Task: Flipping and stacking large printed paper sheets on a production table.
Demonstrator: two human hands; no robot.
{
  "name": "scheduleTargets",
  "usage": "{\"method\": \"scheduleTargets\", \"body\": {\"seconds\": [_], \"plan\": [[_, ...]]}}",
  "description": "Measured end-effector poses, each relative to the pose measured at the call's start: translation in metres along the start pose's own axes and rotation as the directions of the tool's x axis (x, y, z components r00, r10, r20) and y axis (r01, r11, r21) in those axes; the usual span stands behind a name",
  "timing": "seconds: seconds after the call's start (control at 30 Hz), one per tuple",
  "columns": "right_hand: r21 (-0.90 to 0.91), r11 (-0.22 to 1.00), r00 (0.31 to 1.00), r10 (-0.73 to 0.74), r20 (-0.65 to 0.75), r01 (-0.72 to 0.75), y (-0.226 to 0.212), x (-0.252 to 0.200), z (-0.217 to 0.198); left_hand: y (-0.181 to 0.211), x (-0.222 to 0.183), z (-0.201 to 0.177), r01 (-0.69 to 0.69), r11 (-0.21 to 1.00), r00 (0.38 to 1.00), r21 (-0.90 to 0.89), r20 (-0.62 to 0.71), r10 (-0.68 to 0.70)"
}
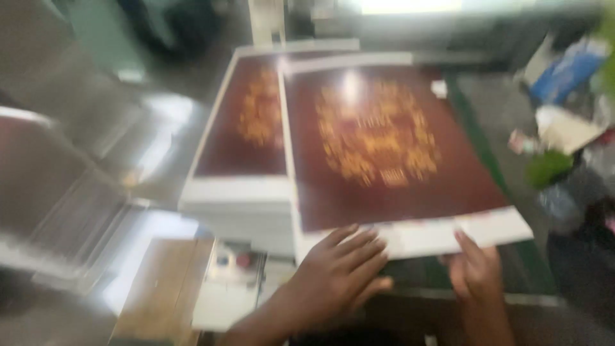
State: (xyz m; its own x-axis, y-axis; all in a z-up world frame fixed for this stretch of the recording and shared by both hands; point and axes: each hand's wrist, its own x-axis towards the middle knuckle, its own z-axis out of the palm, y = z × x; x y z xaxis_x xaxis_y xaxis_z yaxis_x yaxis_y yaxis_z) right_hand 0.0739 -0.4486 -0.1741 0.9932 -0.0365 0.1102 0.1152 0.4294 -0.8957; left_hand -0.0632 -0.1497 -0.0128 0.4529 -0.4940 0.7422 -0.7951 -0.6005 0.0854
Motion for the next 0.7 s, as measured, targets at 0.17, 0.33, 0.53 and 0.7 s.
{"method": "scheduleTargets", "body": {"seconds": [0.17,0.33,0.53,0.7], "plan": [[-0.015,0.994,0.966,0.104,-0.236,-0.111,0.043,0.007,-0.118,-0.066,-0.059,-0.01,0.297,0.946,0.945,0.128,-0.182,-0.272],[0.015,0.991,0.93,0.129,-0.343,-0.132,0.072,-0.012,-0.213,-0.117,-0.073,-0.019,0.386,0.711,0.918,0.587,-0.172,-0.356],[-0.249,0.857,0.843,0.319,-0.433,-0.452,0.154,-0.008,-0.378,-0.16,-0.09,-0.017,0.334,0.65,0.821,0.682,0.128,-0.556],[-0.196,0.951,0.909,0.149,-0.39,-0.24,0.184,-0.026,-0.402,-0.159,-0.03,-0.064,0.362,0.711,0.68,0.603,0.35,-0.644]]}}
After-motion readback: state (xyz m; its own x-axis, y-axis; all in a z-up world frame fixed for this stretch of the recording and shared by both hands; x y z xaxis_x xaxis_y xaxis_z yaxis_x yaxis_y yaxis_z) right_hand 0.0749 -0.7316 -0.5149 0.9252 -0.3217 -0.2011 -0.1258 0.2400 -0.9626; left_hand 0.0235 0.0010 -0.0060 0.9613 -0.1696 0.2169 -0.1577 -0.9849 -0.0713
